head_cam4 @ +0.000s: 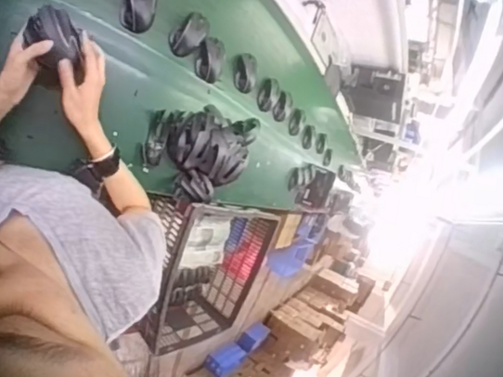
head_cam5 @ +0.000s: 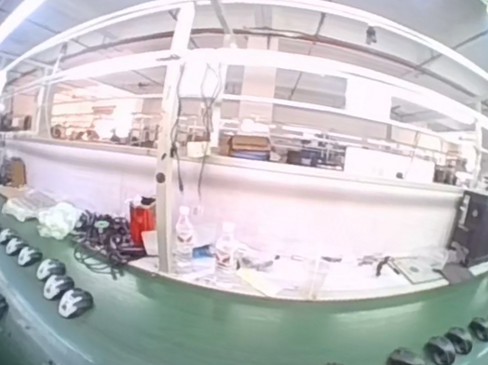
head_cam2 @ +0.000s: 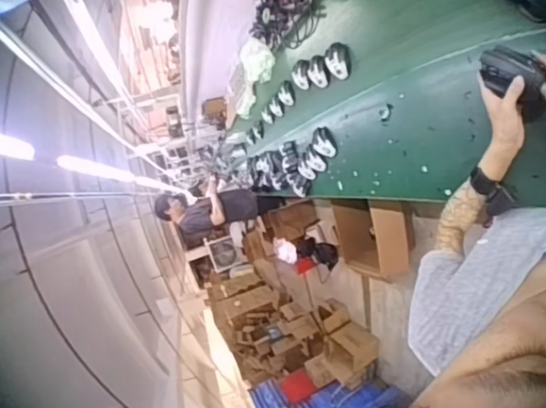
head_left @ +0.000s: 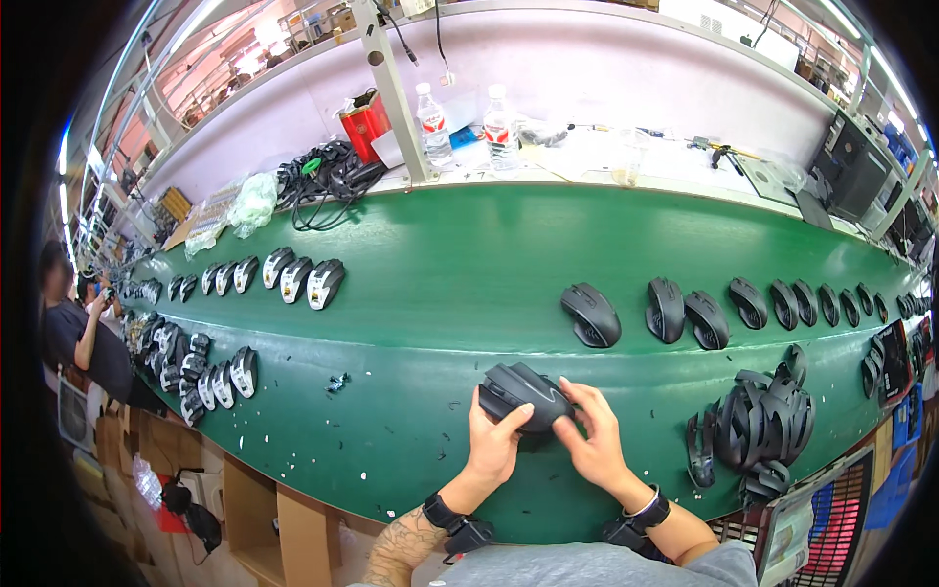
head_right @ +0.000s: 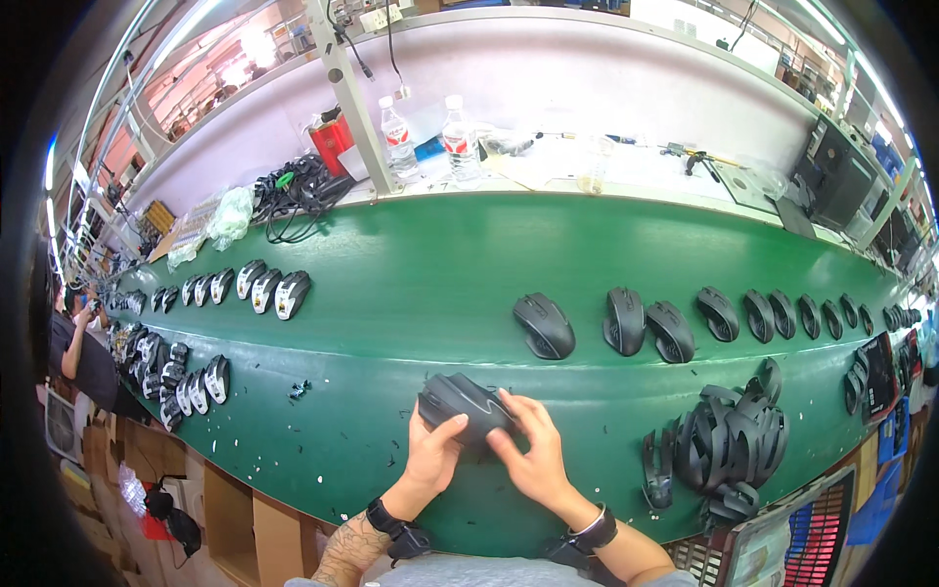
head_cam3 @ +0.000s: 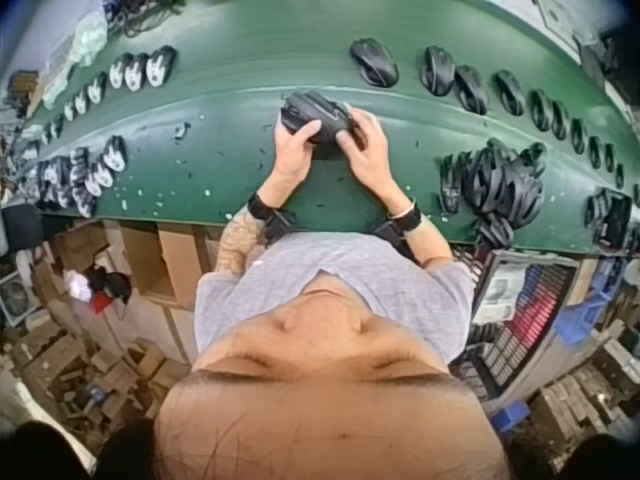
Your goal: The person repeatedly picks up a computer mouse and a black plastic shell from a green workbench. They align and snap the shell onto the mouse body, then place the assembled unit back on the table. The process is repeated for multiple units in a continuous assembly loop.
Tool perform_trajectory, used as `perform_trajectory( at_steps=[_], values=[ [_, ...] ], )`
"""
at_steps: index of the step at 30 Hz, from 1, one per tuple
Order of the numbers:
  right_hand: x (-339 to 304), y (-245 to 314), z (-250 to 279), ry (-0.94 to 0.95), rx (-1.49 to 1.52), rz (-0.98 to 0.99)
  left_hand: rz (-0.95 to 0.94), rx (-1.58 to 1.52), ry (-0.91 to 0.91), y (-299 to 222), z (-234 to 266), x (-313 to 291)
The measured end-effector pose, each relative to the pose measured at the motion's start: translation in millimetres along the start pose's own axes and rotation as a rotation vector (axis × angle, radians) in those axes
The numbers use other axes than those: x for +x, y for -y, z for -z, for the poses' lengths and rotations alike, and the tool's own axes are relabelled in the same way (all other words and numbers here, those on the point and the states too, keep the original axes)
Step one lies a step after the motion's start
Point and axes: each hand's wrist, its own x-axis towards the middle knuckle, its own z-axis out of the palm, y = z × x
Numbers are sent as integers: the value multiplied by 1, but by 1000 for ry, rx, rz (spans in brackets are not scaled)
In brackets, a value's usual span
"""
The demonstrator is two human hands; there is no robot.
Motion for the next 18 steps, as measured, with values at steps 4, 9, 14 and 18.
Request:
perform_trajectory(
  at_steps=[4, 9, 14, 18],
  values=[
    [1, -27, 5, 148, 523, -434, 12, -96, 18, -8, 3, 2],
    [-4, -35, -3, 45, 617, -368, -28, -39, 33, -2, -1, -2],
    [-9, -36, -9, -32, 625, -345, -51, -23, 30, 2, -1, -5],
    [-6, -37, -5, 14, 569, -395, -14, -56, 2, 2, 2, -3]
  ],
)
